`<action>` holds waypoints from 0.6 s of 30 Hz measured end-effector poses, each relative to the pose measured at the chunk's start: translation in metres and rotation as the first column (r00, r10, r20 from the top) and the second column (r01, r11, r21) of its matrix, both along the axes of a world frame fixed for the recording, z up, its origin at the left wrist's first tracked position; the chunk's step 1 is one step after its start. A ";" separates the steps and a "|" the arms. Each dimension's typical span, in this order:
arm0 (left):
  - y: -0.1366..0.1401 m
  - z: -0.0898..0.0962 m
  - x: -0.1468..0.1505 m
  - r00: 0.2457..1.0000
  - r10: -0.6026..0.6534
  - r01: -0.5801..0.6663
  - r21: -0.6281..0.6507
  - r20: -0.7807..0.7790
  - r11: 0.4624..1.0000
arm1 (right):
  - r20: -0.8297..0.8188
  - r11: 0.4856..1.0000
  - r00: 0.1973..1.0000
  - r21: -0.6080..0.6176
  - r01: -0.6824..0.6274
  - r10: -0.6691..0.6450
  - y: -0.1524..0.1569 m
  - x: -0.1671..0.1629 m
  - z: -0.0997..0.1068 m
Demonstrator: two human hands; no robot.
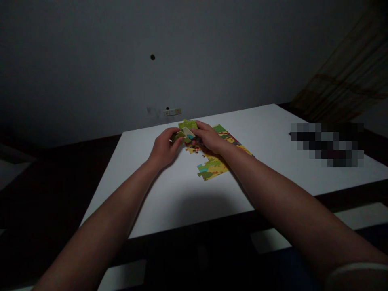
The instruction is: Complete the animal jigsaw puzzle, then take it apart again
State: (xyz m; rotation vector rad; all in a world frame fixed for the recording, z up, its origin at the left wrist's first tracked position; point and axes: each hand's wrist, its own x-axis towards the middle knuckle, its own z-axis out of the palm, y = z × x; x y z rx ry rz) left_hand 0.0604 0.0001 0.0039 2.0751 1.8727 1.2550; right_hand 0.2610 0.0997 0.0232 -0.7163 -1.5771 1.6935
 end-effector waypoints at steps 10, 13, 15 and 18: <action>0.005 -0.009 0.000 0.981 -0.025 0.032 -0.032 0.191 0.999 | 0.106 0.966 0.994 0.258 0.005 -0.034 0.001 0.004 -0.016; 0.006 -0.017 -0.004 0.984 -0.051 0.052 -0.002 0.169 0.999 | 0.056 0.961 0.984 0.232 0.151 -0.168 0.009 0.003 -0.013; 0.006 -0.021 -0.006 0.993 -0.091 0.093 -0.022 0.072 0.995 | 0.038 0.940 0.957 0.203 0.273 -0.287 0.015 0.003 -0.012; 0.003 -0.023 -0.006 0.971 -0.197 0.175 -0.155 -0.136 0.972 | 0.059 0.912 0.918 0.153 0.380 -0.392 0.025 0.002 -0.014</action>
